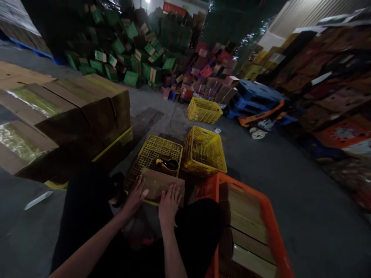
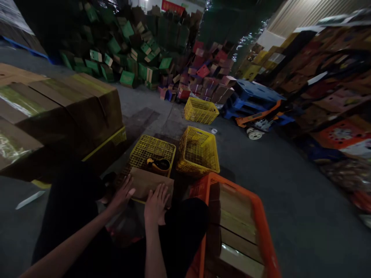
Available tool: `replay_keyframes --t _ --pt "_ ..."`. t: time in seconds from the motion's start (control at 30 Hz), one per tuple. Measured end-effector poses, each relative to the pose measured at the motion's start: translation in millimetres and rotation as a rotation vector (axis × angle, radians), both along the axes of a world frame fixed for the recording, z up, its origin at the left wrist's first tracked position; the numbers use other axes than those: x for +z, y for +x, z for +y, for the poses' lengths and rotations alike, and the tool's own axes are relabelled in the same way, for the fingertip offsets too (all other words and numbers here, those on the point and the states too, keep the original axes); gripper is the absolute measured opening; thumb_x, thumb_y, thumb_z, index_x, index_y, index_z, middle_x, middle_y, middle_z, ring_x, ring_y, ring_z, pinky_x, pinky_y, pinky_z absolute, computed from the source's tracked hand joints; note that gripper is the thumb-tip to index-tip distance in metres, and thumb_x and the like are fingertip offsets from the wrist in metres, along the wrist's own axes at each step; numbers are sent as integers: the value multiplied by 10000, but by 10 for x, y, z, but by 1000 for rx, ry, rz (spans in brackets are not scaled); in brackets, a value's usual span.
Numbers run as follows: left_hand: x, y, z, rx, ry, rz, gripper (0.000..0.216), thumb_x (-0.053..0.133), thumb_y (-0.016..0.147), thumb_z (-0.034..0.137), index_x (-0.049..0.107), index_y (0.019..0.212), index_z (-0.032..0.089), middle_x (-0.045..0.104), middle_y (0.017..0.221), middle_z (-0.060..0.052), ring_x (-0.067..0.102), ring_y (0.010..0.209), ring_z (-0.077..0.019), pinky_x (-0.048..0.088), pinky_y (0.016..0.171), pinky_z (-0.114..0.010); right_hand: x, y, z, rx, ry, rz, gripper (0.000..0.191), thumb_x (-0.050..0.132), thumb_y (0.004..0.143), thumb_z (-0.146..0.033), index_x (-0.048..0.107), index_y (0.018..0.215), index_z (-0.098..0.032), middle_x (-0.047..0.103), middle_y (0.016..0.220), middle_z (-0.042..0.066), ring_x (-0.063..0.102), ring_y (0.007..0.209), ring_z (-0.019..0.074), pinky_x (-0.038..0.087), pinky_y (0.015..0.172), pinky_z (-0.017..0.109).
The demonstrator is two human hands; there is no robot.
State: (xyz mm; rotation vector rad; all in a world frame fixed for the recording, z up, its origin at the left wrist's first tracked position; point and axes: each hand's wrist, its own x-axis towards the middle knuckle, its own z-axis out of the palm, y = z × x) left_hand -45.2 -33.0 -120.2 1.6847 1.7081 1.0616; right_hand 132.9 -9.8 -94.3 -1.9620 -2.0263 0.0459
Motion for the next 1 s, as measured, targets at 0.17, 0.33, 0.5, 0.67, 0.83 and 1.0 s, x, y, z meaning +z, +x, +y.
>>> replay_keyframes --t 0.17,0.33,0.5,0.67,0.83,1.0 --pt "26 -75 24 25 -8 -225 555 348 1031 470 437 1515 212 300 1631 -70 210 1524 -237 180 1242 -454 37 -290 -33 96 -25 -2 538 311 1037 -309 396 1509 -64 377 1569 179 223 1513 312 217 1192 549" --pt "72 -120 48 62 -27 -386 574 302 1030 534 522 1454 217 430 1565 -77 291 1498 -242 213 1238 -463 15 -720 -31 231 -67 42 525 343 1029 -290 392 1516 -99 367 1578 159 211 1519 292 204 1204 540" --pt "40 -195 71 91 -56 -388 631 192 1046 536 497 1469 179 436 1560 -91 321 1485 -233 252 1231 -449 53 -968 24 424 -104 94 543 332 1022 -261 310 1552 -143 303 1617 99 151 1533 266 190 1221 516" --pt "4 -203 78 81 -63 -362 627 148 1050 506 456 1500 195 459 1546 -81 318 1487 -220 255 1229 -462 128 -875 45 528 -112 98 574 366 1013 -264 265 1565 -142 267 1631 97 137 1537 243 165 1234 487" --pt "12 -135 67 41 -24 -328 630 228 1032 548 470 1492 192 456 1546 -101 304 1493 -238 242 1230 -468 187 -802 22 526 -108 53 565 331 1016 -223 253 1571 -155 272 1631 103 194 1526 220 202 1221 458" --pt "19 -128 62 33 -13 -245 692 218 1016 609 421 1521 182 375 1595 -99 288 1499 -237 241 1226 -454 233 -615 -7 455 -91 40 522 326 1022 -227 347 1541 -170 342 1606 83 245 1510 192 235 1211 420"
